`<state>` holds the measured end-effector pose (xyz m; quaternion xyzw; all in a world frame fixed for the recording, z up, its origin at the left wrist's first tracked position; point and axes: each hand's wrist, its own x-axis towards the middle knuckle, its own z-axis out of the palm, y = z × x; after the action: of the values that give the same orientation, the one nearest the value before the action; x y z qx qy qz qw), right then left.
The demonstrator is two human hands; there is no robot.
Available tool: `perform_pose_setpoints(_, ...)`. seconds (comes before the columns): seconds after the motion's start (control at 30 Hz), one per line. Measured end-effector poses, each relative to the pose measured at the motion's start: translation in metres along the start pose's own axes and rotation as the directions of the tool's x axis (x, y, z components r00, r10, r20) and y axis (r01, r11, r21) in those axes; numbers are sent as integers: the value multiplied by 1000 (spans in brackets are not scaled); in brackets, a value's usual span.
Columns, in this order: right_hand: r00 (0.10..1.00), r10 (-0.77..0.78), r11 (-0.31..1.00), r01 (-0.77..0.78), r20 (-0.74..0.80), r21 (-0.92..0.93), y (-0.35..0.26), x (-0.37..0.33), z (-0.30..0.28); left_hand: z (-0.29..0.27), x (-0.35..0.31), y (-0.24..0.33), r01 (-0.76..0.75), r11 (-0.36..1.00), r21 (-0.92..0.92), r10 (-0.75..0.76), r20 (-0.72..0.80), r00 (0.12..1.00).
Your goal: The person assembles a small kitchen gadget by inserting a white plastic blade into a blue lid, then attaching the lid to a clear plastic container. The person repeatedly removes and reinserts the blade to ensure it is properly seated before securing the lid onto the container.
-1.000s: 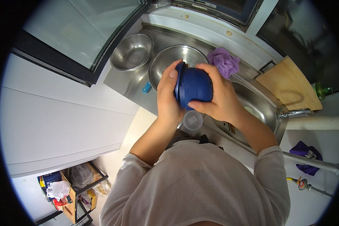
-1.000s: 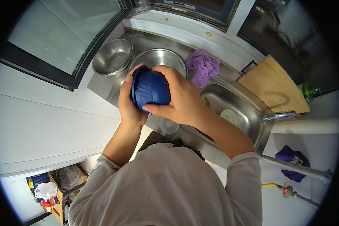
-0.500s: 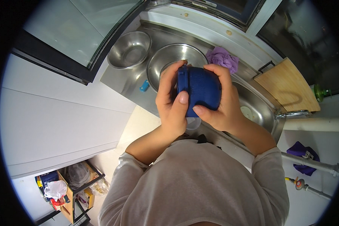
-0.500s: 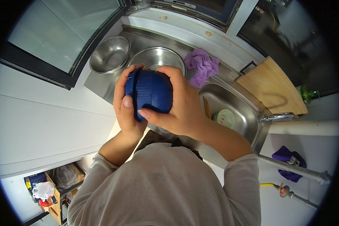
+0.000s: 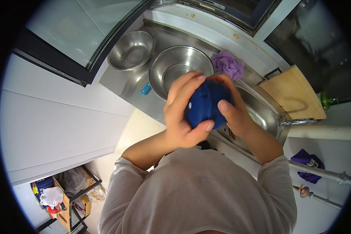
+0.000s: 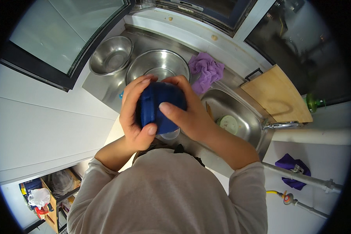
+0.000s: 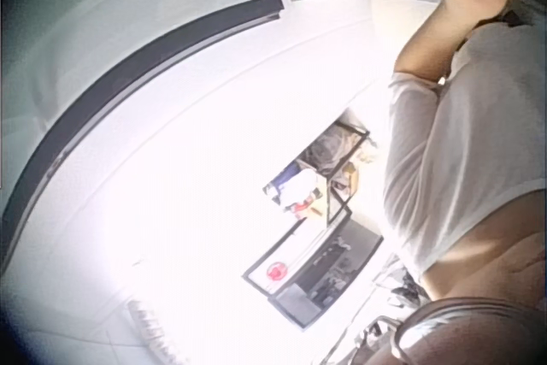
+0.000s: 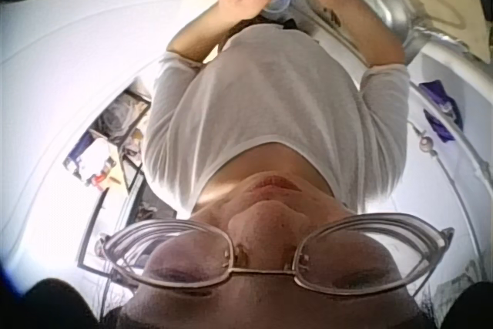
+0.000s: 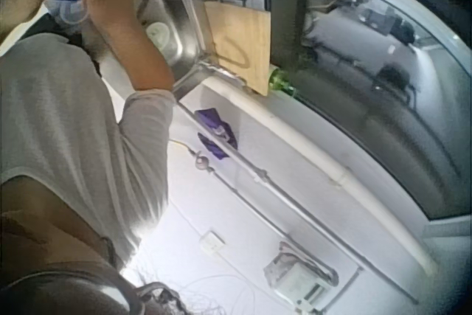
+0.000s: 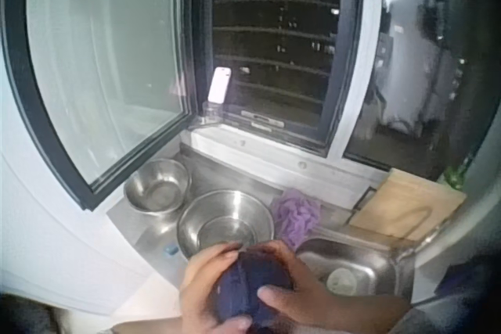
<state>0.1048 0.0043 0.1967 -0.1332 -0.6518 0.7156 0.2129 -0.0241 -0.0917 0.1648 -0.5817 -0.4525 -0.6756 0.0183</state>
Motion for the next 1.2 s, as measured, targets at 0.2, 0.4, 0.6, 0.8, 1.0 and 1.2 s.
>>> perform_pose_setpoints(0.2,993,105,950,-118,61,289,25,4,-13,2,7,-8,-8,998,59,5,61,998)
perform_pose_setpoints(0.4,973,230,887,-210,1,411,37,3,-13,5,-4,-14,1,994,105,-13,117,993)
perform_pose_setpoints(0.6,972,195,912,-130,-133,389,59,-3,-4,7,-12,-17,-21,979,203,-4,119,993)
perform_pose_setpoints(0.8,973,184,859,-92,-135,504,78,-8,-8,-1,-40,-36,243,944,-222,-218,130,967)
perform_pose_setpoints(1.0,977,179,872,-102,-118,479,84,-18,-9,14,-84,-33,681,263,-683,-749,300,590)
perform_pose_setpoints(1.2,970,202,847,-104,-136,522,95,-27,-4,5,-89,-36,695,-91,-713,-756,504,417)
